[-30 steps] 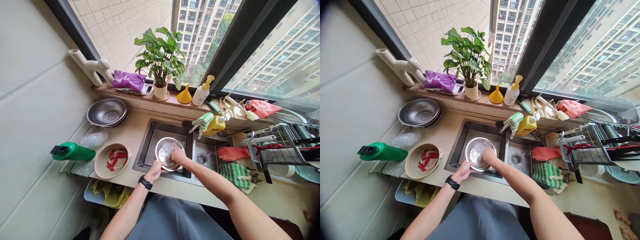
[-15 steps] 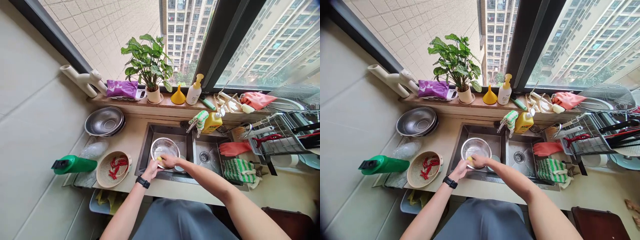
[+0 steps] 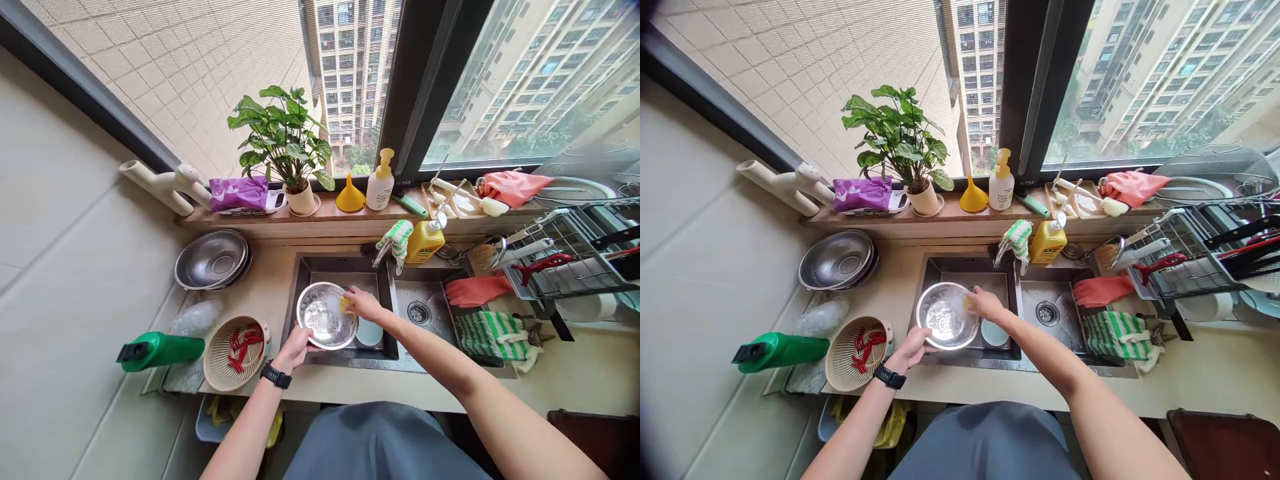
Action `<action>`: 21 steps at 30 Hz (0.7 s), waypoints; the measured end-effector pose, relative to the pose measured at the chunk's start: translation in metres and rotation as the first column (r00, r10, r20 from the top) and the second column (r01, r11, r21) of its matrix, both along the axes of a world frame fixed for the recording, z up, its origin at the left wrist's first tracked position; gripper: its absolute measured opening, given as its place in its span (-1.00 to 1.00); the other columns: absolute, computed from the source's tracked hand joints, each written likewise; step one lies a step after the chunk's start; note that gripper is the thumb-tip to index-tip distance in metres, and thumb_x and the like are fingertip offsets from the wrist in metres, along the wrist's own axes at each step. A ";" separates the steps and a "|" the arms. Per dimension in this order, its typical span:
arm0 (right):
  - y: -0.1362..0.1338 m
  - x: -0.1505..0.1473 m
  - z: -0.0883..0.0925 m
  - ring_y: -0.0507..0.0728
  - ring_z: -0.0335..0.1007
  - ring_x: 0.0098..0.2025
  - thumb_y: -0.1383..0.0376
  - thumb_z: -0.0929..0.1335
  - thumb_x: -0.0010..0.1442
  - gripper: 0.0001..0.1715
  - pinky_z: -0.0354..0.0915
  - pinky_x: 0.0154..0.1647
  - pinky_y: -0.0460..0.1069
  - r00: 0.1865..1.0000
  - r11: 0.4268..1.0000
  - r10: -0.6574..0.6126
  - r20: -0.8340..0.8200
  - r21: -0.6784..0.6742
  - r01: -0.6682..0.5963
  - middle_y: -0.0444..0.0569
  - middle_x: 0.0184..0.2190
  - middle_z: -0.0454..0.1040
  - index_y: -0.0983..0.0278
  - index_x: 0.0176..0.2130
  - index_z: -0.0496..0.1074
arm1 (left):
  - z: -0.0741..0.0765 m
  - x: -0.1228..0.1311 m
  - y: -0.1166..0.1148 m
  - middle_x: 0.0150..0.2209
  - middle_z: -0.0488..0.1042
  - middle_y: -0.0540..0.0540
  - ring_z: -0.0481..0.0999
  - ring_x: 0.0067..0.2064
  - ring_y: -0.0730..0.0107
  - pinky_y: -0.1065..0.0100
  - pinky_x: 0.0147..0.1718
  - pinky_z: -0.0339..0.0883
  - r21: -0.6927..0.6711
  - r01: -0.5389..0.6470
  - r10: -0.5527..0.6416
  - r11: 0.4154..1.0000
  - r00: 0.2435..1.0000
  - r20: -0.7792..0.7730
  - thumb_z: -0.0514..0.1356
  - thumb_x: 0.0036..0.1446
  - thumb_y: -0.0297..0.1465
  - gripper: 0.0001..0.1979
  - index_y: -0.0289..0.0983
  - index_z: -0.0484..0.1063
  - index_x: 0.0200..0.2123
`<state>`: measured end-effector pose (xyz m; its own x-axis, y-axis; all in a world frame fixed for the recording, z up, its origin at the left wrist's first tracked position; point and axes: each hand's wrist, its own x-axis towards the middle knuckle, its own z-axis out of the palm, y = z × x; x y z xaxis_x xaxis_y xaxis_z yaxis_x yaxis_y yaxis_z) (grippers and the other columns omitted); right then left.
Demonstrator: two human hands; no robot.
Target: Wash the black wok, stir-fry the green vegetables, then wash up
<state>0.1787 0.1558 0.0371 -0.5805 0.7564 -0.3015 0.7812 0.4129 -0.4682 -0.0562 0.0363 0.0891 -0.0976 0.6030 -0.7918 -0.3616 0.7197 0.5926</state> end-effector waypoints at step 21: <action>-0.022 -0.016 0.013 0.23 0.45 -0.05 0.25 0.51 0.21 -0.75 0.42 -0.01 0.09 0.965 0.964 0.259 -0.046 -0.050 -0.261 0.09 -0.02 0.51 0.27 -0.11 0.54 | -0.017 0.022 0.009 -0.14 0.69 -0.25 0.72 -0.24 0.12 0.16 -0.26 0.67 -0.018 0.002 -0.002 1.000 1.000 0.001 0.24 -0.11 -0.70 -0.38 -0.34 0.44 0.09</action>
